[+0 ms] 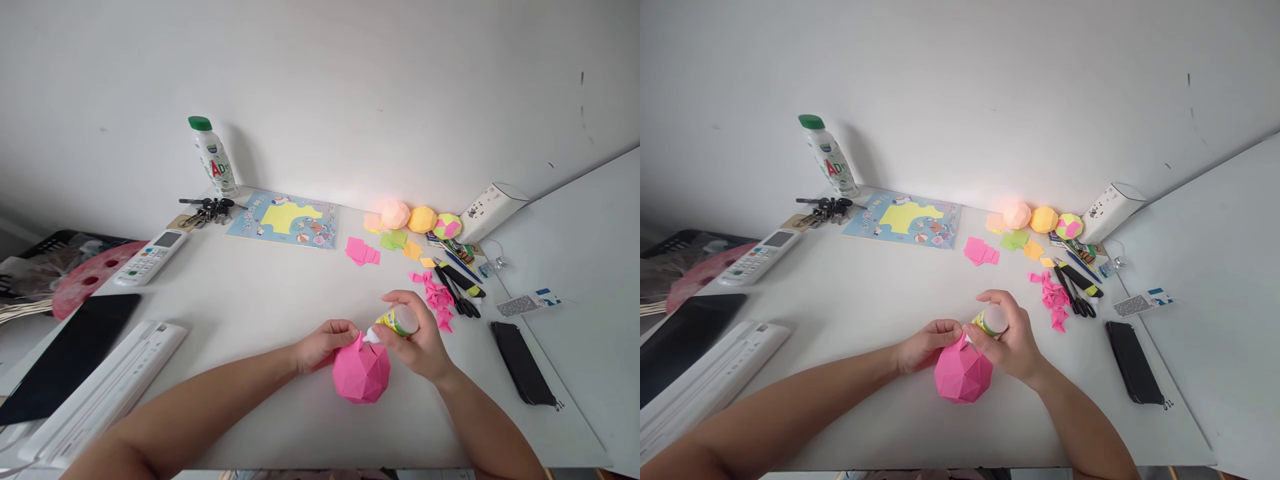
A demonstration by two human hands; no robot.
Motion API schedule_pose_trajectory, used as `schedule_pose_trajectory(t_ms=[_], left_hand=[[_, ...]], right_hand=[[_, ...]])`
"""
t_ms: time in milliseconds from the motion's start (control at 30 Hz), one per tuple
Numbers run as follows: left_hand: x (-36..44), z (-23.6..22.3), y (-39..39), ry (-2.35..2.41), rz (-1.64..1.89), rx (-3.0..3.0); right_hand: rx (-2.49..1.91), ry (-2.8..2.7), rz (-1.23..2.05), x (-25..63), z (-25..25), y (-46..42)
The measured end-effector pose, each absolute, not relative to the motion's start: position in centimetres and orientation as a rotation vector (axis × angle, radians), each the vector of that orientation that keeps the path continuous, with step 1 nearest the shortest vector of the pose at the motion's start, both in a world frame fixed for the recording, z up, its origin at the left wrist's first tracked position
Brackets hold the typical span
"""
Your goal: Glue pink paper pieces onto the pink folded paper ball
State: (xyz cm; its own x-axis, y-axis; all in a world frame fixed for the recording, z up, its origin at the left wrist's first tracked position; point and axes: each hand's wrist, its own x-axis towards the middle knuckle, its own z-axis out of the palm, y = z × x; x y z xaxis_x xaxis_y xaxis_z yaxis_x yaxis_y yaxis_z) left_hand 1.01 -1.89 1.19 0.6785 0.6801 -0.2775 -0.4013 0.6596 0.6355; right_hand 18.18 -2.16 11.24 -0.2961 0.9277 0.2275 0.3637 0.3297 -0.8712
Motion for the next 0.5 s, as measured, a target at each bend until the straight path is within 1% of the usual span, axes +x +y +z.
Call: schedule_pose_trajectory(t_ms=[233,500], left_hand=[[0.98,1.12,-1.92,0.53,0.642,0.573],[1.01,1.38,-1.9,0.533,0.633,0.58]], right_hand=[[-1.163,-1.825,0.994,18.18,11.23,-2.28],[-1.176,-1.832,0.977,18.28,11.27,-2.37]])
